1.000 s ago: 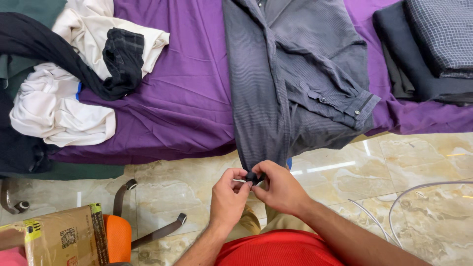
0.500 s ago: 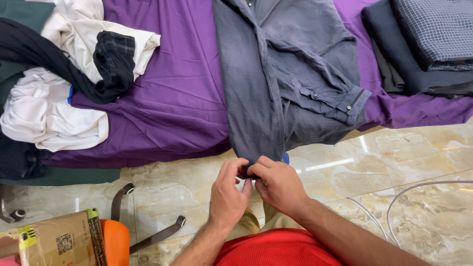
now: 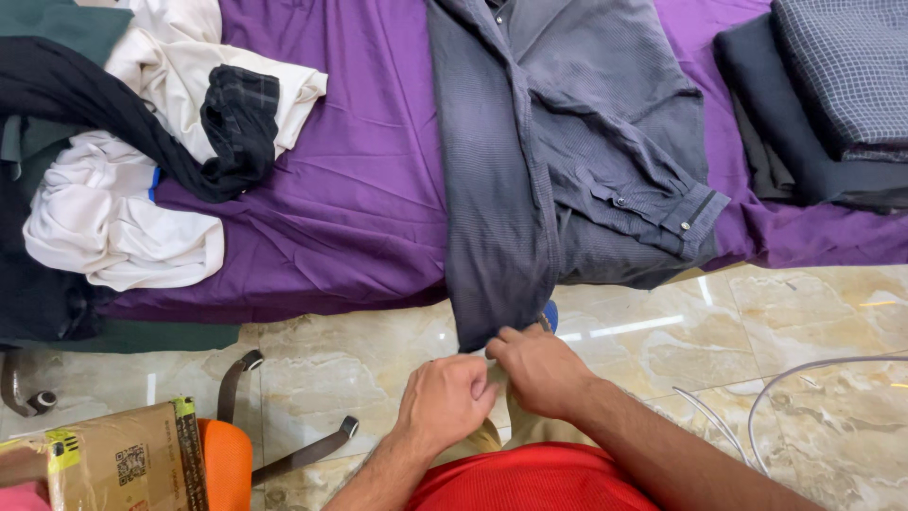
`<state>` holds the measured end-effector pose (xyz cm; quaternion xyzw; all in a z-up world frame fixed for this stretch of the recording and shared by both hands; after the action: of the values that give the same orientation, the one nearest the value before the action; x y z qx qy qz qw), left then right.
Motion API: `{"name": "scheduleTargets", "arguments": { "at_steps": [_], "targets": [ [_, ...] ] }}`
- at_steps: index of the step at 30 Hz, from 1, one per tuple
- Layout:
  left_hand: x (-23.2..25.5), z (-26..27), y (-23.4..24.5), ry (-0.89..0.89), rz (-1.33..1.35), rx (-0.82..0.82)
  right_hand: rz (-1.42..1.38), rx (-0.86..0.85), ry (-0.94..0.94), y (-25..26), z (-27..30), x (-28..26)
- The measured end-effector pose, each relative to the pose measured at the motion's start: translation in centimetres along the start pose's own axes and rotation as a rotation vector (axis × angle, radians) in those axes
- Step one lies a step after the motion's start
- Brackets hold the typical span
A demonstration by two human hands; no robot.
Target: The person folds a dark grey shirt on a purple-covered table, smoothing and aligning the fabric before stacking it. The person then picks up a light grey checkered shirt and begins to fold it.
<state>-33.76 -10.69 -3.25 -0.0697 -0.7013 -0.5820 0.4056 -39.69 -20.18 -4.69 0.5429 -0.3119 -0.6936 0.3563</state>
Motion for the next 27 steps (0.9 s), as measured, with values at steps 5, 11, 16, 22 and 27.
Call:
{"name": "scheduleTargets", "arguments": {
  "at_steps": [5, 11, 16, 22, 27],
  "targets": [
    [0.0, -1.9, 4.0, 0.193, 0.104, 0.258, -0.096, -0.169, -0.128, 1.1, -1.6, 0.8],
    [2.7, -7.9, 9.1, -0.129, -0.016, 0.616, -0.178, 0.497, 0.102, 11.5, -6.2, -0.8],
    [3.1, -14.4, 7.9, -0.225, -0.112, 0.547, -0.054, 0.582, 0.278, 14.5, -7.9, 0.2],
    [1.1, -16.6, 5.4, -0.107, -0.310, 0.404, 0.311, 0.404, 0.189, 13.4, -10.3, 3.7],
    [0.5, -16.7, 4.6, 0.008, -0.472, 0.332, 0.314, 0.369, 0.130, 14.4, -13.4, 7.1]
  ]
}}
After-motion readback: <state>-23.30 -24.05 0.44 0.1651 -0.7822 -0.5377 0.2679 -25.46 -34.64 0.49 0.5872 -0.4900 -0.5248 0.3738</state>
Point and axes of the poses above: each hand's wrist, its own z-axis away from the middle knuckle, its own y-axis out of the back of the hand, x = y × z, the point moved 8 cm from there along -z, towards the middle knuckle, and after that the axes turned 7 degrees about -z, right-handed, at the moved point
